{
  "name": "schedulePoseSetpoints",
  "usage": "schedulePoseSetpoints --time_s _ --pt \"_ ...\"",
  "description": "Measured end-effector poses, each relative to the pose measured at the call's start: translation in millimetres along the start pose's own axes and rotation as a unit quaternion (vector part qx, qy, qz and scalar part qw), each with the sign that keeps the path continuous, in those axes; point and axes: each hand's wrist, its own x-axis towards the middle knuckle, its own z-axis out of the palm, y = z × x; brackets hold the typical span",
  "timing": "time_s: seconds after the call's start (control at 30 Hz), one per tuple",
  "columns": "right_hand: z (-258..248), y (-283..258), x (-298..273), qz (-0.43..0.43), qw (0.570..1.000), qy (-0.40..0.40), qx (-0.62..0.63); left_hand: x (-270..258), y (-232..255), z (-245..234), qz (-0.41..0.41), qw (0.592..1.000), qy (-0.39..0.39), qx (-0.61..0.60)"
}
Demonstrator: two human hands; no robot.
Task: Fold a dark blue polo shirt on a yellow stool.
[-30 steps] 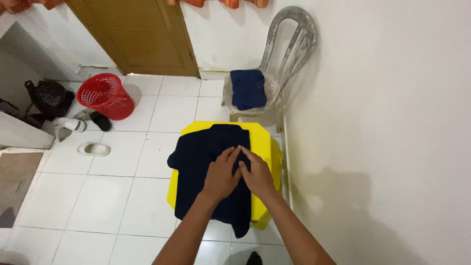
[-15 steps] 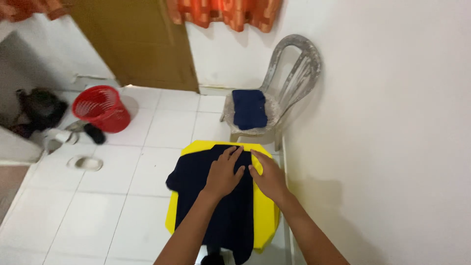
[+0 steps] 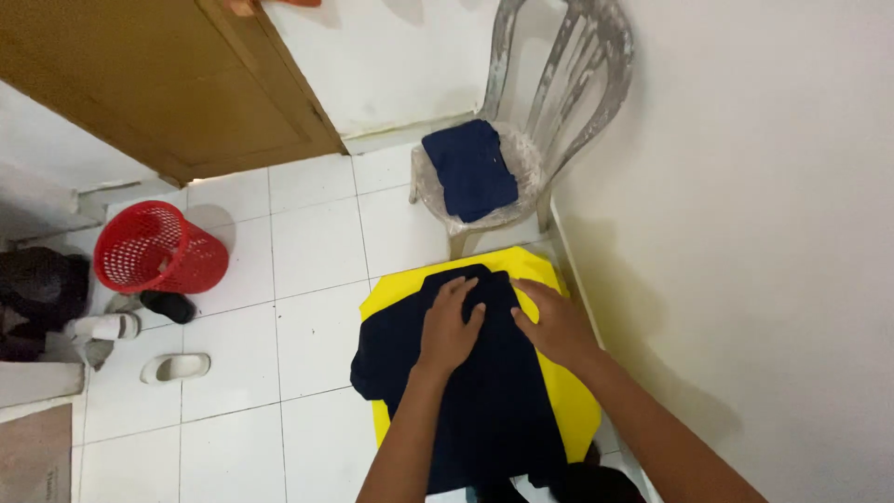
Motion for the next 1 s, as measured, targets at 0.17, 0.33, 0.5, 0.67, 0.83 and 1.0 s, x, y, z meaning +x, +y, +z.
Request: schedulePoseSetpoints --time_s 0.17,0.33,0.5,0.67,0.83,1.0 --pt "26 39 22 0.019 0.999 -0.045 0.004 10 -49 26 -0.089 0.996 -0.017 -0.019" --pt "52 111 43 0.071 0.991 -0.107 0.043 -4 -104 88 -0.221 0.975 0.005 -0.027" --pt "88 203 36 0.066 0.98 -0.177 0.055 -23 -162 170 -0.325 0.941 0.052 0.077" --pt "113 251 51 0.018 0.969 -0.245 0.023 -22 -201 222 -0.48 0.871 0.062 0.088" --pt "164 247 72 -0.051 0.949 -0.311 -0.017 -12 -209 228 -0.502 0.83 0.16 0.185" --pt "206 238 77 -0.122 0.931 -0.339 -0.051 -13 -213 223 -0.641 0.76 0.069 0.089"
